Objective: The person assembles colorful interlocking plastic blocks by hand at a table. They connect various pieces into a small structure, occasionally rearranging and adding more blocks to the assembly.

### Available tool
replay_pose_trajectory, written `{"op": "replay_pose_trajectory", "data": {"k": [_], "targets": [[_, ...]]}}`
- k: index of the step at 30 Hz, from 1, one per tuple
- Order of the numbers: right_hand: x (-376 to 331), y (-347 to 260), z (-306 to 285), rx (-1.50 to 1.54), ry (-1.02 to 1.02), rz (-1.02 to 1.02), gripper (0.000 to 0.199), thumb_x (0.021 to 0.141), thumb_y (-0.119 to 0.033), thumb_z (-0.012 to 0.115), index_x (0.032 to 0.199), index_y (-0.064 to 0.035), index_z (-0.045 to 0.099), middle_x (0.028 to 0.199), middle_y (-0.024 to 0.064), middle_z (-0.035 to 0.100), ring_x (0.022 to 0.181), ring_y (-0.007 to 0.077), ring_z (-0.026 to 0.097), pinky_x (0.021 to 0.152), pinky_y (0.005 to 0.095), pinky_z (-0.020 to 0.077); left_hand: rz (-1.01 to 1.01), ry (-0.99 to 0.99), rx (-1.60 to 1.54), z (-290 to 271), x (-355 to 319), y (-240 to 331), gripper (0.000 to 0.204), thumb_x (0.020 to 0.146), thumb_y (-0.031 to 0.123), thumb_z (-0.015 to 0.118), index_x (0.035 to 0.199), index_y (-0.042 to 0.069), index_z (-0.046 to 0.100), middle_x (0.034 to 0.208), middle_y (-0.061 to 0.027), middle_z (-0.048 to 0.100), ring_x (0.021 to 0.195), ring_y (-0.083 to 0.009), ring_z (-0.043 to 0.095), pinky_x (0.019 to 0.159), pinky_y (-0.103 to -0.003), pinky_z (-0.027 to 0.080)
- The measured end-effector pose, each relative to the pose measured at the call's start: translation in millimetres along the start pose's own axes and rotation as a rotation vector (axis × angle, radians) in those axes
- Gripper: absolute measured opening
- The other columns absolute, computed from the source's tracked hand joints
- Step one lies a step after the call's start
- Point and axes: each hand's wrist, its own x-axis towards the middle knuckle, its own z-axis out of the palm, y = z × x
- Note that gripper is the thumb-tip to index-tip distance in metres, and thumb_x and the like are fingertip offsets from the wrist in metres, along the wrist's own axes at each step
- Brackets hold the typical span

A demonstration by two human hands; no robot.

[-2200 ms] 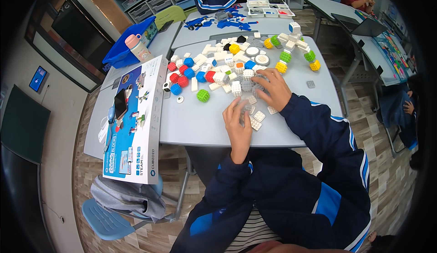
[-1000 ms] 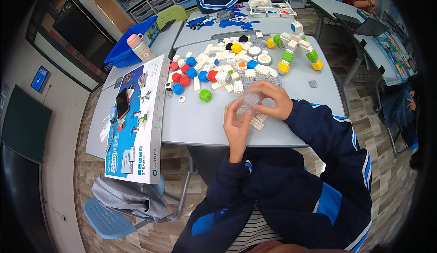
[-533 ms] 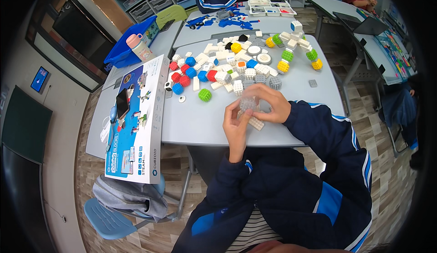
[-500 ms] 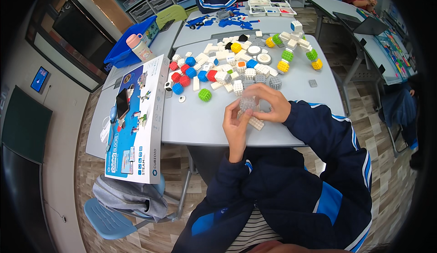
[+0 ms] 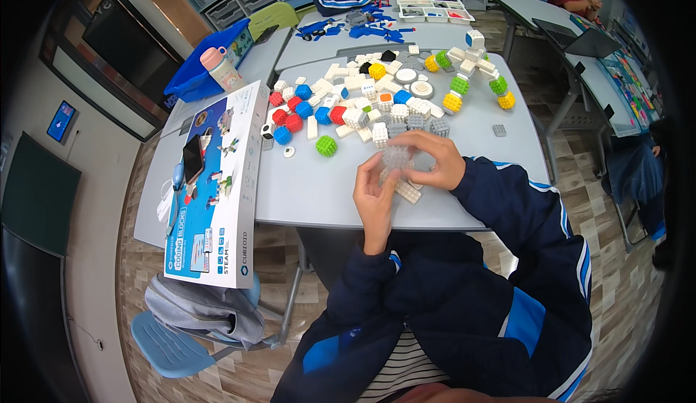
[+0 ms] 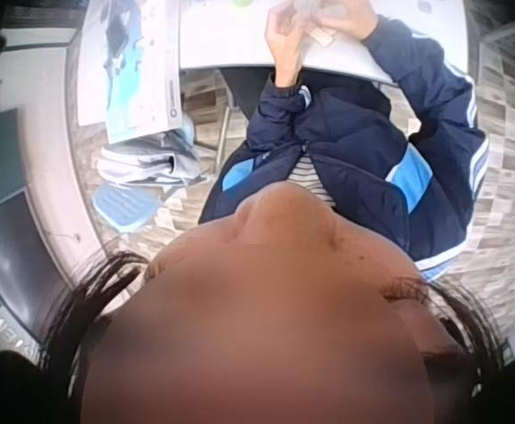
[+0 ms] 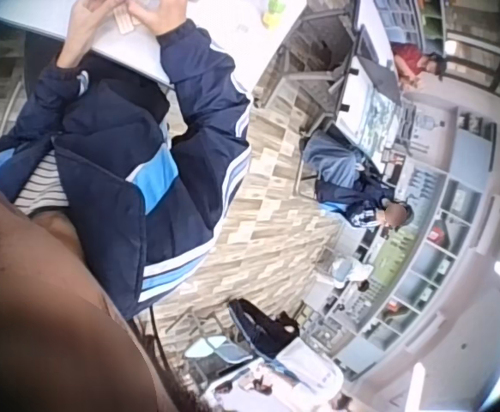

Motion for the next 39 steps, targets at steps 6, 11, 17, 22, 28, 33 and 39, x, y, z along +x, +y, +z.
{"op": "replay_pose_trajectory", "data": {"k": [6,11,17,22,28,33,39], "targets": [[0,2,0,0.002,0.018,-0.025,0.051,0.081,-0.012,0.077,0.130,-0.0071,0.064,0.121,0.0123,0.067,0.091,0.0224,0.065,0.080,0.0319,0.0539,-0.049,-0.010,0.007,-2,-1,1,0.041,0.096,0.002,0.068,0.133,-0.005,0.051,0.131,-0.0139,0.057,0.122,-0.0174,0.056,0.101,-0.032,0.048],[-1,2,-3,0.021,-0.008,0.080,0.046,0.086,-0.015,0.075,0.130,-0.0079,0.065,0.116,0.0120,0.069,0.088,0.0204,0.065,0.079,0.0309,0.0537,-0.056,0.050,-0.027,0,1,3,0.039,0.100,0.008,0.064,0.135,-0.003,0.051,0.123,-0.0103,0.057,0.113,-0.0154,0.058,0.096,-0.029,0.049],[2,11,-9,0.022,0.062,0.165,0.036,0.090,-0.009,0.069,0.126,-0.0050,0.067,0.113,0.0117,0.070,0.089,0.0192,0.066,0.080,0.0303,0.0534,-0.120,0.083,-0.113,-3,5,1,0.047,0.099,0.007,0.064,0.142,-0.004,0.048,0.116,-0.0065,0.053,0.105,-0.0162,0.060,0.097,-0.032,0.053],[5,31,-27,-0.265,0.156,0.149,0.026,0.089,-0.011,0.070,0.114,-0.0046,0.068,0.109,0.0102,0.069,0.091,0.0238,0.067,0.077,0.0334,0.0544,0.082,0.067,0.529,-2,1,-4,0.049,0.091,0.003,0.071,0.138,-0.001,0.056,0.118,-0.0100,0.047,0.101,-0.0164,0.055,0.089,-0.029,0.049],[1,50,-33,-0.505,0.073,0.057,0.029,0.084,-0.007,0.071,0.113,-0.0058,0.068,0.114,0.0114,0.064,0.106,0.0296,0.061,0.090,0.0380,0.0520,0.247,0.032,0.950,7,-5,-1,0.052,0.086,0.003,0.073,0.135,0.000,0.057,0.124,-0.0163,0.047,0.113,-0.0280,0.051,0.096,-0.038,0.045],[-1,51,-30,-0.580,-0.013,0.005,0.046,0.075,-0.005,0.070,0.121,-0.0088,0.066,0.127,0.0131,0.059,0.121,0.0343,0.052,0.103,0.0442,0.0448,0.410,-0.053,1.016,14,-6,5,0.051,0.085,0.008,0.074,0.134,0.003,0.059,0.138,-0.0201,0.046,0.132,-0.0391,0.041,0.109,-0.047,0.037],[-2,55,-26,-0.648,-0.034,-0.025,0.049,0.076,-0.009,0.070,0.125,-0.0122,0.065,0.135,0.0131,0.056,0.129,0.0343,0.048,0.108,0.0498,0.0388,0.443,-0.340,1.261,11,1,3,0.047,0.091,0.010,0.068,0.136,0.000,0.056,0.151,-0.0231,0.040,0.144,-0.0491,0.029,0.116,-0.058,0.028]]}}
